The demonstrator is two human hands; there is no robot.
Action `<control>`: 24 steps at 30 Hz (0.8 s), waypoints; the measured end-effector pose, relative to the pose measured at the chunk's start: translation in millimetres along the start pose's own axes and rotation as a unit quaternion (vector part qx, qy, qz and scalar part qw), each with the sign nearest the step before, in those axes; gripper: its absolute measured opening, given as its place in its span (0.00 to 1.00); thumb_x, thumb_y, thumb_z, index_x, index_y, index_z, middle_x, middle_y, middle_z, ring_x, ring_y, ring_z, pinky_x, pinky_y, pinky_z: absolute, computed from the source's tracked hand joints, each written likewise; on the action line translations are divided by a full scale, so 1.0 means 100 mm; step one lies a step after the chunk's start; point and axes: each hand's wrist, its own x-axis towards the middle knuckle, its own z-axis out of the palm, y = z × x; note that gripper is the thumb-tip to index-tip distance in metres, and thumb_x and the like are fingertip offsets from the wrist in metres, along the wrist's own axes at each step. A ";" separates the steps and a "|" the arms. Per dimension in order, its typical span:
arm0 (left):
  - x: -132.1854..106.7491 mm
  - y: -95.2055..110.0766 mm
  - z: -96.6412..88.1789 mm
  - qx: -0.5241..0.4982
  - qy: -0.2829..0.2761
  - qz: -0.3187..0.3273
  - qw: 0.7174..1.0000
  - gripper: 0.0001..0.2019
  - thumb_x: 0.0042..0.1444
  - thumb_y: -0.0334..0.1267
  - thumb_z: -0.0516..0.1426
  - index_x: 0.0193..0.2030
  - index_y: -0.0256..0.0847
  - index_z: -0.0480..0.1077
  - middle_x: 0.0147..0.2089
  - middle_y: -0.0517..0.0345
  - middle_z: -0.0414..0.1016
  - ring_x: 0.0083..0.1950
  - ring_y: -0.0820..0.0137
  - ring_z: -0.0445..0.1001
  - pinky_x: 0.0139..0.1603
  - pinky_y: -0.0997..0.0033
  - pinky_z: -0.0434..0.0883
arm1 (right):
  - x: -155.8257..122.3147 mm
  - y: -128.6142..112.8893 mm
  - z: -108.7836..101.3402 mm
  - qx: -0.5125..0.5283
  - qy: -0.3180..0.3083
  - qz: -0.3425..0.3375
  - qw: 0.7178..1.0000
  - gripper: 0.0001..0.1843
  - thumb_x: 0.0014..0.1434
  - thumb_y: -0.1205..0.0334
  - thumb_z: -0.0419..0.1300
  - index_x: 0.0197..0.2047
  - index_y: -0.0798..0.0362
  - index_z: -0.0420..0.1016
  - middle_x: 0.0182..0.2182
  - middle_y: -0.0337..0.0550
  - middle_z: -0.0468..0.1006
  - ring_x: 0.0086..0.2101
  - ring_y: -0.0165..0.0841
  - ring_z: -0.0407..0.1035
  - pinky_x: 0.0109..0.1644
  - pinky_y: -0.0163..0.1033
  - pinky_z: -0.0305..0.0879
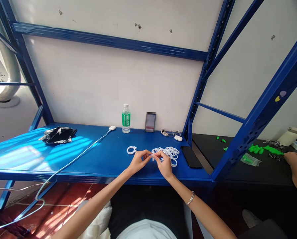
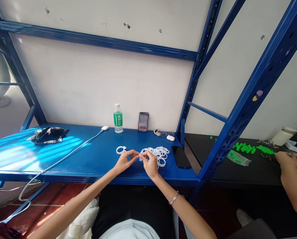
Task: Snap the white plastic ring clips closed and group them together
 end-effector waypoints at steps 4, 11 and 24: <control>0.00 -0.02 0.02 0.015 0.004 0.009 1.000 0.13 0.61 0.45 0.53 0.40 0.36 0.71 0.24 0.59 0.71 0.25 0.74 0.66 0.26 0.77 0.63 | 0.00 -0.02 0.00 0.006 -0.008 0.003 1.000 0.11 0.64 0.55 0.55 0.34 0.53 0.72 0.31 0.43 0.76 0.31 0.34 0.71 0.36 0.38 0.67; -0.01 -0.05 0.02 0.045 0.021 0.018 0.999 0.12 0.61 0.44 0.52 0.40 0.37 0.70 0.24 0.60 0.69 0.24 0.75 0.65 0.26 0.77 0.63 | 0.01 -0.05 0.00 0.013 -0.018 0.000 1.000 0.08 0.63 0.58 0.56 0.40 0.52 0.73 0.34 0.44 0.76 0.33 0.34 0.71 0.38 0.38 0.69; -0.05 -0.14 0.05 0.128 0.028 0.058 0.990 0.09 0.62 0.39 0.51 0.42 0.39 0.70 0.24 0.61 0.68 0.24 0.75 0.65 0.26 0.78 0.62 | 0.01 0.00 0.03 -0.002 -0.046 -0.012 0.999 0.10 0.60 0.64 0.54 0.46 0.52 0.70 0.40 0.46 0.75 0.38 0.36 0.72 0.38 0.38 0.71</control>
